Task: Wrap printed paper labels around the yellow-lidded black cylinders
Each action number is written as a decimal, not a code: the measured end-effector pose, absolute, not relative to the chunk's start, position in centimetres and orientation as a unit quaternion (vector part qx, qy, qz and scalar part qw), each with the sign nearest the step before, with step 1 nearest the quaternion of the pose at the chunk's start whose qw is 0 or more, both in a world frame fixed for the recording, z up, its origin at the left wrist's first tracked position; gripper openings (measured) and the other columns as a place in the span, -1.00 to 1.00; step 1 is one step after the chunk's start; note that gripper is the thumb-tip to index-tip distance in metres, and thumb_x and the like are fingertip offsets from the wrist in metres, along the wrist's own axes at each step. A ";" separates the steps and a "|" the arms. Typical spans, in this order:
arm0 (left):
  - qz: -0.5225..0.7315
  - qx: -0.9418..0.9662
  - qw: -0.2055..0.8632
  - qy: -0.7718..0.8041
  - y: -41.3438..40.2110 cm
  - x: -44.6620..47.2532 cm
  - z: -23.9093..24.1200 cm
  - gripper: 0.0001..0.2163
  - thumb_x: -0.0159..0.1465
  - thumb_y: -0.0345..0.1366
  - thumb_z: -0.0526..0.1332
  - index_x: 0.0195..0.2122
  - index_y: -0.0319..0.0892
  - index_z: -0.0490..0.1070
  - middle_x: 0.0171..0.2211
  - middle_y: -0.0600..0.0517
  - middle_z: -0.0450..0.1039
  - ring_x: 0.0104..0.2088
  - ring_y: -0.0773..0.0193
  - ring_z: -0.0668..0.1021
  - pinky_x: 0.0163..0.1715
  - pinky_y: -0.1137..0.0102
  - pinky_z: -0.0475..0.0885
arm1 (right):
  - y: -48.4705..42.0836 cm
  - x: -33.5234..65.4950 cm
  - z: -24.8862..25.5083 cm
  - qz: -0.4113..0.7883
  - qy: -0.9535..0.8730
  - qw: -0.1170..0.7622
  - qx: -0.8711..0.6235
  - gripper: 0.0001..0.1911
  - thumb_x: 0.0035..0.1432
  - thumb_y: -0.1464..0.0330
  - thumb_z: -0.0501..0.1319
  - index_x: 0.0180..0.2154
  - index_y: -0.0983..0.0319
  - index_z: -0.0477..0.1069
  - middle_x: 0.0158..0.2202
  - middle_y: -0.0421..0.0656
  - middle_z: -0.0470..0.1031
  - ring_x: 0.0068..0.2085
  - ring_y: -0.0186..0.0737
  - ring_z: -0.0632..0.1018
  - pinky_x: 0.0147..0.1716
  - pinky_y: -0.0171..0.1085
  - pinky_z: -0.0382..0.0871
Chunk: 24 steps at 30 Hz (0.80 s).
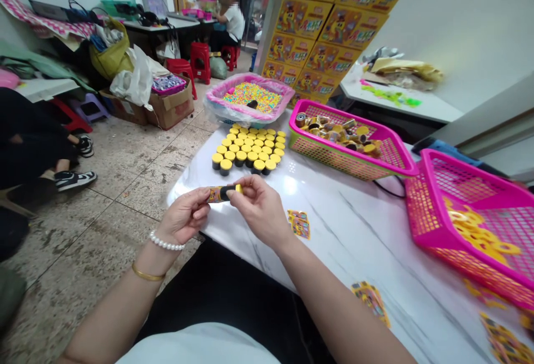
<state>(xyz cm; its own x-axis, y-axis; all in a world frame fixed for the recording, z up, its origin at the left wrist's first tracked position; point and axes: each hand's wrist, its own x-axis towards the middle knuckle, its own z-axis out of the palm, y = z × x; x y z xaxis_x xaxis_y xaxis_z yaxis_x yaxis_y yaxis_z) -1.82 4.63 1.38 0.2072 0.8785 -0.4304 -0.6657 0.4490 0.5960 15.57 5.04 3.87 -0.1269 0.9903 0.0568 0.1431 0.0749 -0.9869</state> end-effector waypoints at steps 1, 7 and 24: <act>0.506 0.142 0.763 0.376 4.7 -1.8 1.3 -0.76 -0.01 -0.37 0.46 -0.40 -0.33 0.44 -0.57 0.12 0.42 -0.77 0.64 0.19 -0.82 0.66 -0.10 | 4.8 15.5 3.6 0.429 -0.611 0.451 -0.490 -0.70 0.07 0.16 0.37 -0.26 0.18 0.39 -0.40 -0.20 0.56 -0.36 -0.24 0.61 -0.25 -0.19 0.59; 0.545 0.195 0.708 0.405 4.0 -1.4 0.9 -0.66 -0.05 -0.22 0.52 -0.39 -0.32 0.47 -0.63 0.14 0.33 -0.70 0.58 0.24 -0.79 0.65 -0.06 | 4.1 15.5 2.6 0.331 -0.695 0.458 -0.445 -0.74 0.08 0.30 0.39 -0.19 0.16 0.42 -0.26 -0.18 0.53 -0.26 -0.24 0.61 -0.16 -0.21 0.58; 0.418 0.404 0.749 0.317 7.3 0.1 0.8 -0.60 -0.05 -0.15 0.54 -0.27 -0.24 0.51 -0.48 0.06 0.49 -0.50 0.41 0.48 -0.49 0.48 0.31 | 4.5 19.1 3.3 0.173 -0.784 0.436 -0.407 -0.69 0.17 0.42 0.34 -0.03 0.11 0.52 -0.18 -0.14 0.61 -0.23 -0.21 0.64 -0.17 -0.18 0.60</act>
